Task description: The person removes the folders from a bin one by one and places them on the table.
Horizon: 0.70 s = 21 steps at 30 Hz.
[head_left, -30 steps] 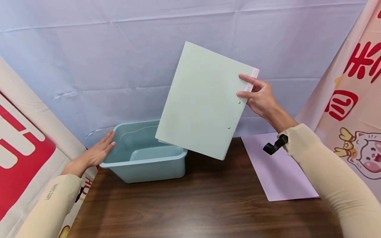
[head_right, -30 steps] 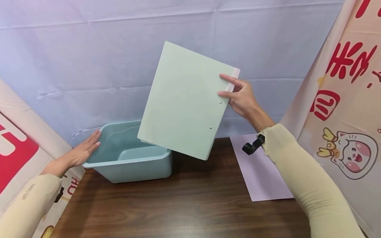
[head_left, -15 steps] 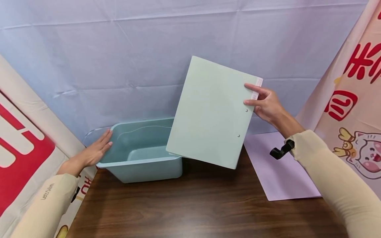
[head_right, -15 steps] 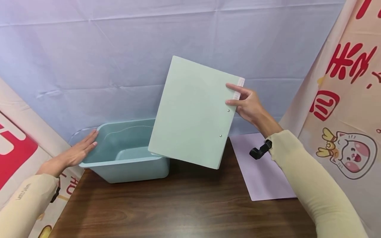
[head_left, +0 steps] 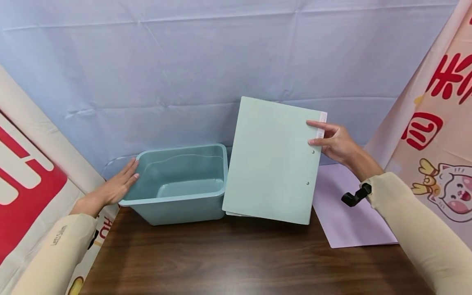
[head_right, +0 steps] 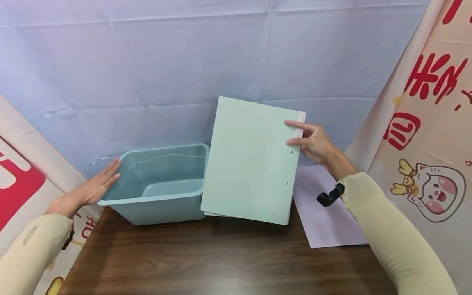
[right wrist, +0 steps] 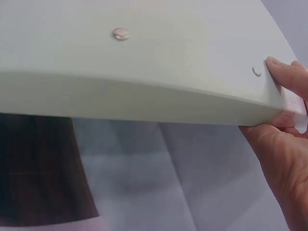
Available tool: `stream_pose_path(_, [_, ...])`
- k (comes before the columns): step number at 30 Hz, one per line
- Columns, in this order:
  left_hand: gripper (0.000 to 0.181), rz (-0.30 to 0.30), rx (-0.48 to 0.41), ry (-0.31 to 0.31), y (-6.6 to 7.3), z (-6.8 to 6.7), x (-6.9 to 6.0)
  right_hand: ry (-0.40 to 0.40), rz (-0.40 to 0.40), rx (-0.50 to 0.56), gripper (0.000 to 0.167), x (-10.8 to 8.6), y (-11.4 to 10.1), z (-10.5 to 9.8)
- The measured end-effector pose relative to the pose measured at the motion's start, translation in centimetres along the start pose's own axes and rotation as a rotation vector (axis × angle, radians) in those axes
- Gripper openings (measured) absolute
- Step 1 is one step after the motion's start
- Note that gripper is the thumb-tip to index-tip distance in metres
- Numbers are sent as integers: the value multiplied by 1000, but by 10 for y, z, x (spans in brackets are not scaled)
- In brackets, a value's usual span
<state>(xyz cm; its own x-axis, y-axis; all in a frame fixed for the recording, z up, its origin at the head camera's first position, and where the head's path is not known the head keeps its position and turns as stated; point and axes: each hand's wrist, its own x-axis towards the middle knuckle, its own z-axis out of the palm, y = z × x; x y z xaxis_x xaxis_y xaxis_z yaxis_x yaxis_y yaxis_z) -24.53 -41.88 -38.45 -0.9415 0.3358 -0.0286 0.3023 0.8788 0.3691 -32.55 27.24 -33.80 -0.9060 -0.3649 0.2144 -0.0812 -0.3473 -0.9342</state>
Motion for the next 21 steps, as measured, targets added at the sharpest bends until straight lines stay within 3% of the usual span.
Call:
stream_pose_path(5, [68, -11, 6, -11, 0, 0, -1, -41, 34, 35, 65, -7, 10, -10])
stream_pose_path(12, [67, -26, 18, -9, 1, 1, -3, -19, 126, -59, 66, -12, 26, -20])
stream_pose_path(17, [68, -29, 28, -1, 2, 2, -2, -106, 160, -38, 65, -14, 42, -26])
stream_pose_path(21, [68, -33, 33, -3, 3, 1, -3, -132, 196, -76, 63, -13, 55, -28])
